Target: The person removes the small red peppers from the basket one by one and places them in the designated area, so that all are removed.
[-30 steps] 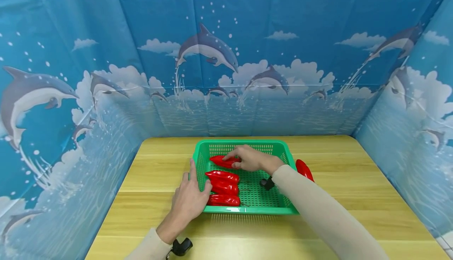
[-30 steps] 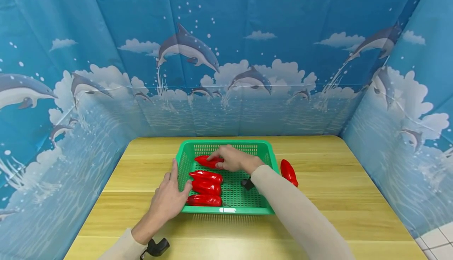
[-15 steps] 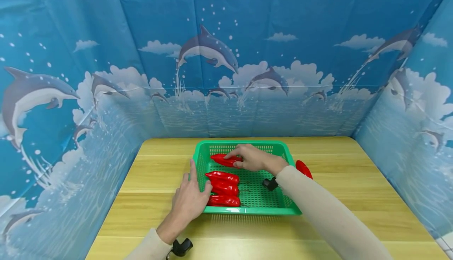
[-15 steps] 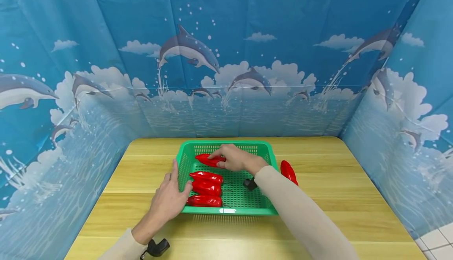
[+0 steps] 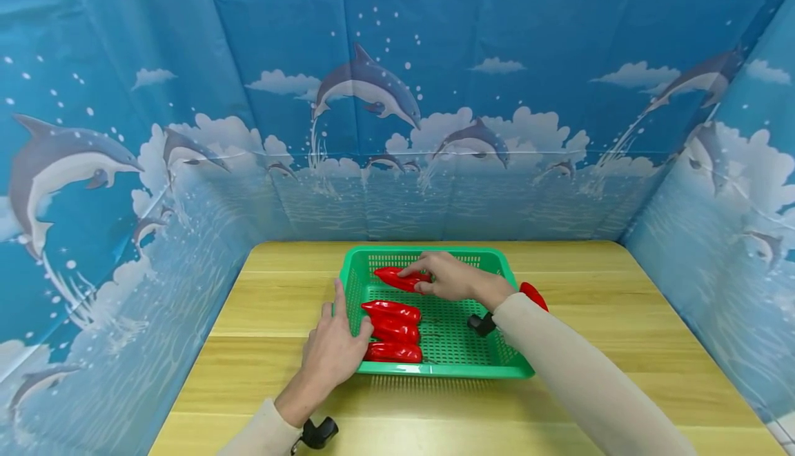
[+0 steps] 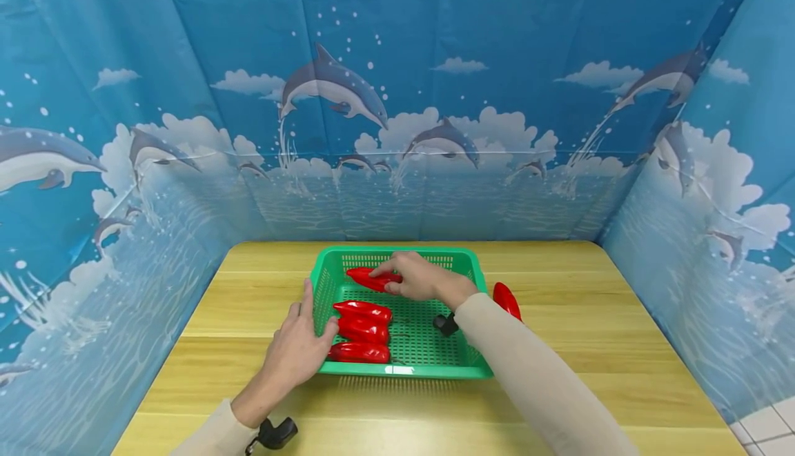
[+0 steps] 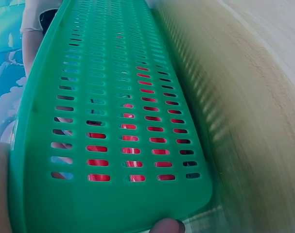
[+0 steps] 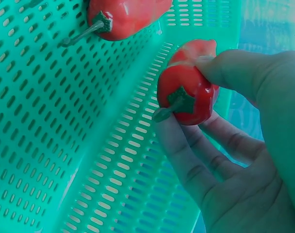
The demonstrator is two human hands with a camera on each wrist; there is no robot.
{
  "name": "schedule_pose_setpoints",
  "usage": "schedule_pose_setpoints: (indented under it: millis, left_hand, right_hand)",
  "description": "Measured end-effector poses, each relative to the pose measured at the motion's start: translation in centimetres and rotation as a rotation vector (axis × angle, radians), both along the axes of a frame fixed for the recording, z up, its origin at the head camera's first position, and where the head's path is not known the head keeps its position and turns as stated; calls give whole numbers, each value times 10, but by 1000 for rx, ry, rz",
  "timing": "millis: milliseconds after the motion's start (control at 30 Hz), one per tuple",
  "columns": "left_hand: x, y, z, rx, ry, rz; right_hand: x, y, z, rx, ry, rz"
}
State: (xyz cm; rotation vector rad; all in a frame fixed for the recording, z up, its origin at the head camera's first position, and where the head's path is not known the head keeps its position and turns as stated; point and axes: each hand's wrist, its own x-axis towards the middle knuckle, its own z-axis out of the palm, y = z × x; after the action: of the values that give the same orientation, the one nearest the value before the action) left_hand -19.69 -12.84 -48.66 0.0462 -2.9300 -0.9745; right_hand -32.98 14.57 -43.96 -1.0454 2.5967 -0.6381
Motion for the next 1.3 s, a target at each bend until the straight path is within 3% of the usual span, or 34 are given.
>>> schedule_pose_setpoints:
  millis: [333,1100,1300]
  left_hand:
    - [-1,-1,4,-7,-44,-14]
    - [1,-29,10,46,-126,-214]
    - [1,-35,8,73,-111,-275]
  right_hand:
    - [4,6,4,3,23,-11]
    - [16,27,18,-51,81,-27]
    - [20,37,19,-67,98,-57]
